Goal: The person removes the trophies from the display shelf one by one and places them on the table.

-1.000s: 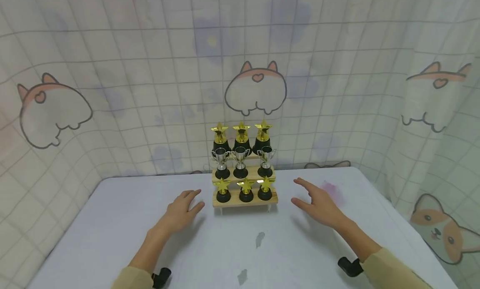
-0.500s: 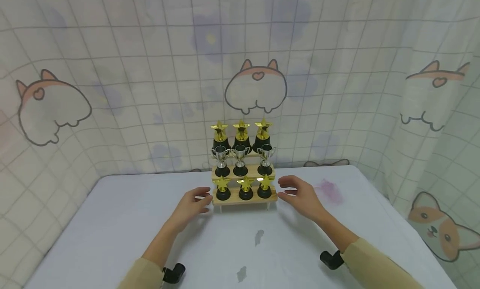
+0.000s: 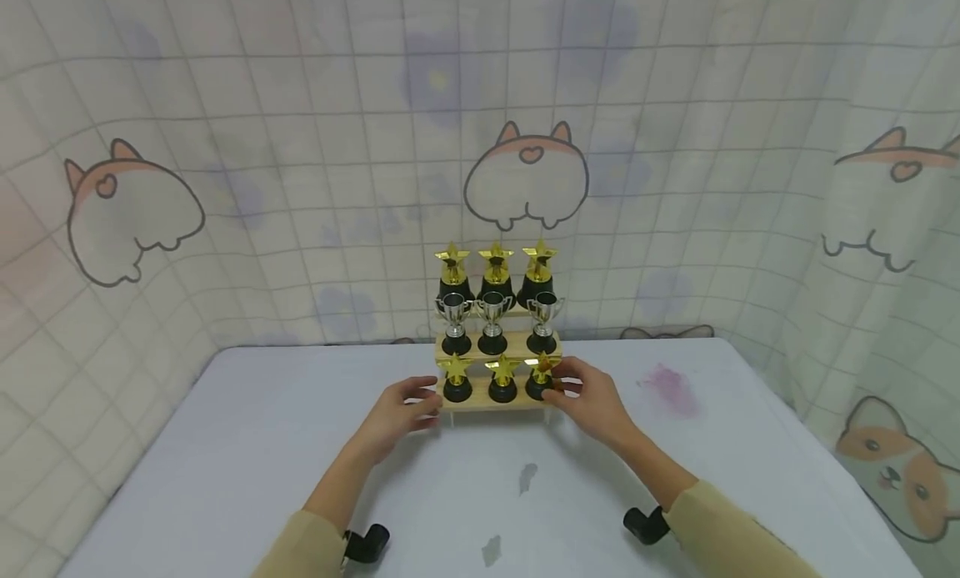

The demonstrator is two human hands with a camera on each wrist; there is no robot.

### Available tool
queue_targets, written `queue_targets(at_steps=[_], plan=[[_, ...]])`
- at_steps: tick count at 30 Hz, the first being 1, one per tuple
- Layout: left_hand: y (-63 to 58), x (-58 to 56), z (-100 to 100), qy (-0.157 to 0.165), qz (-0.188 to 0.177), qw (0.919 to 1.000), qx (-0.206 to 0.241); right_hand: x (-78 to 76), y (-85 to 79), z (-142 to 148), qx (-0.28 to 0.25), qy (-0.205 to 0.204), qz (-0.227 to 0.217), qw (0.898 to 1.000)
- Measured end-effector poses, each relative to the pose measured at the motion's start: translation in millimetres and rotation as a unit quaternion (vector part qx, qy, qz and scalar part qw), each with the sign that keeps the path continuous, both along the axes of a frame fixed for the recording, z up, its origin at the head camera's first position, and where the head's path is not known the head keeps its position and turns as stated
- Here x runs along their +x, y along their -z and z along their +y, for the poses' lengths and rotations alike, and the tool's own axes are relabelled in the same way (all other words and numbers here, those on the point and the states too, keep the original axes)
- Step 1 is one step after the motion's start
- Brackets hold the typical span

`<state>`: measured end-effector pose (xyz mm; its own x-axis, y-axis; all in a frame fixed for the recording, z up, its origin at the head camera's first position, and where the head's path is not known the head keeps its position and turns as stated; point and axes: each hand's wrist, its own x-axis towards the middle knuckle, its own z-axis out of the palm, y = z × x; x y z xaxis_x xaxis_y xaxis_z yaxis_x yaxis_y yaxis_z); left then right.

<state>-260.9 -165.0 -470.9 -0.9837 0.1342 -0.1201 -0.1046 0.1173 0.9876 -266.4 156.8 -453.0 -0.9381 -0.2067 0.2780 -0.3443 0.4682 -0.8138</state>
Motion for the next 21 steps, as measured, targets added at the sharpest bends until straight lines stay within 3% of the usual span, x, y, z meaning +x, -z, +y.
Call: queue_targets(at_steps=[11, 21], plan=[[4.8, -0.6, 5.5, -0.028, -0.027, 0.9993, 0.001, -2.0, 10.7, -7.5, 0.014, 0.009, 0.01, 1.0], [3.3, -7.0, 10.4, -0.033, -0.051, 0.9979, 0.022, -3.6, 8.9, -6.3, 0.029, 0.033, 0.013, 0.999]])
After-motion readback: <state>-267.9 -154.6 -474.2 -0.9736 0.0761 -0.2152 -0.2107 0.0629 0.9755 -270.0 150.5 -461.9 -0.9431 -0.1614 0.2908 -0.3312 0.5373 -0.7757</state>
